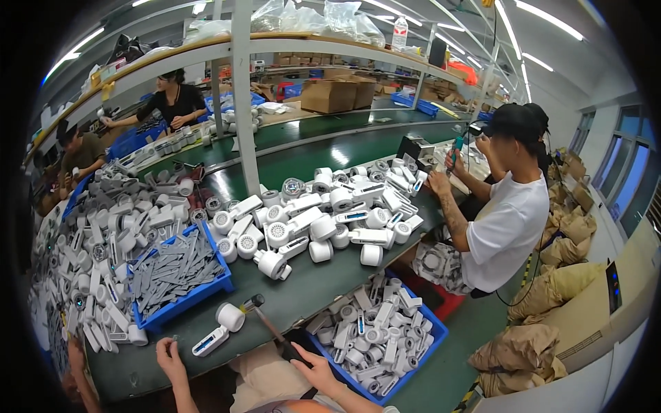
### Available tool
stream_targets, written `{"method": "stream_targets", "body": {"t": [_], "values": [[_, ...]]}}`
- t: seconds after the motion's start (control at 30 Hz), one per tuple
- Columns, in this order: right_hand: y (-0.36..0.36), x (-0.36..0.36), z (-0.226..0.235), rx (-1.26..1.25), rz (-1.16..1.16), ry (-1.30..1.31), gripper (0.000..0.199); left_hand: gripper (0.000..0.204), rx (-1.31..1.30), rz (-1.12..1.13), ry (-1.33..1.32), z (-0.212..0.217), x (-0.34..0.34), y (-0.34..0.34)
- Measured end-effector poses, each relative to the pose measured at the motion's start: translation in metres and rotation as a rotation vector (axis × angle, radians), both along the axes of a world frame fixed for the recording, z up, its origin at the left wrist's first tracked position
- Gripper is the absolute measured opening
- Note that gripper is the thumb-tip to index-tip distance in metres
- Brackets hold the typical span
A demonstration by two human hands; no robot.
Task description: The person assembles small electronic device components by hammering metal brackets into plastic housings with a hammer.
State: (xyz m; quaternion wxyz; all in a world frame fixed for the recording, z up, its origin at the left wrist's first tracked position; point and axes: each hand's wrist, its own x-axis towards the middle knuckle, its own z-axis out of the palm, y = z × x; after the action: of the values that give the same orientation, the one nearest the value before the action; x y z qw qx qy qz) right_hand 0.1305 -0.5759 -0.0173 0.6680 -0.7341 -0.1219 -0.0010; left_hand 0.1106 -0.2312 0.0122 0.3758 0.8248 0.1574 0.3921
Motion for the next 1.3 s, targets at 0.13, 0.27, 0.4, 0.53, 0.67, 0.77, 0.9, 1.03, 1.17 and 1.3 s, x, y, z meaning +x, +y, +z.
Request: {"method": "stream_targets", "body": {"t": [0.13,0.27,0.4,0.53,0.67,0.77,0.9,1.03,1.17,1.3], "values": [[-0.002,0.0,0.002,-0.025,-0.006,-0.014,0.049,0.005,0.142,-0.101,0.076,0.029,0.012,-0.052],[-0.002,0.002,0.003,-0.036,0.018,0.019,0.049,0.006,0.375,-0.175,0.122,0.032,0.031,-0.08],[-0.002,-0.001,0.002,-0.109,0.015,0.012,0.047,0.009,0.347,-0.148,0.109,0.029,0.034,-0.082],[-0.004,-0.002,0.004,-0.028,-0.009,0.074,0.047,0.012,0.303,-0.194,0.084,0.031,0.039,-0.082],[-0.004,-0.005,0.009,0.052,0.002,0.201,0.046,0.014,0.254,-0.17,0.065,0.029,0.039,-0.08],[-0.003,-0.004,0.007,0.038,0.018,0.193,0.046,0.013,0.234,-0.149,0.072,0.027,0.037,-0.08],[-0.002,-0.004,0.004,0.035,0.019,0.184,0.046,0.013,0.242,-0.159,0.098,0.029,0.034,-0.08],[-0.003,-0.004,0.004,0.005,0.027,0.17,0.047,0.015,0.262,-0.186,0.096,0.028,0.032,-0.081],[0.0,0.001,0.014,-0.107,0.092,0.021,0.046,0.014,0.315,-0.142,0.112,0.028,0.031,-0.082],[0.007,0.007,0.035,-0.295,0.115,-0.208,0.045,0.013,0.253,-0.12,0.159,0.024,0.033,-0.079]]}}
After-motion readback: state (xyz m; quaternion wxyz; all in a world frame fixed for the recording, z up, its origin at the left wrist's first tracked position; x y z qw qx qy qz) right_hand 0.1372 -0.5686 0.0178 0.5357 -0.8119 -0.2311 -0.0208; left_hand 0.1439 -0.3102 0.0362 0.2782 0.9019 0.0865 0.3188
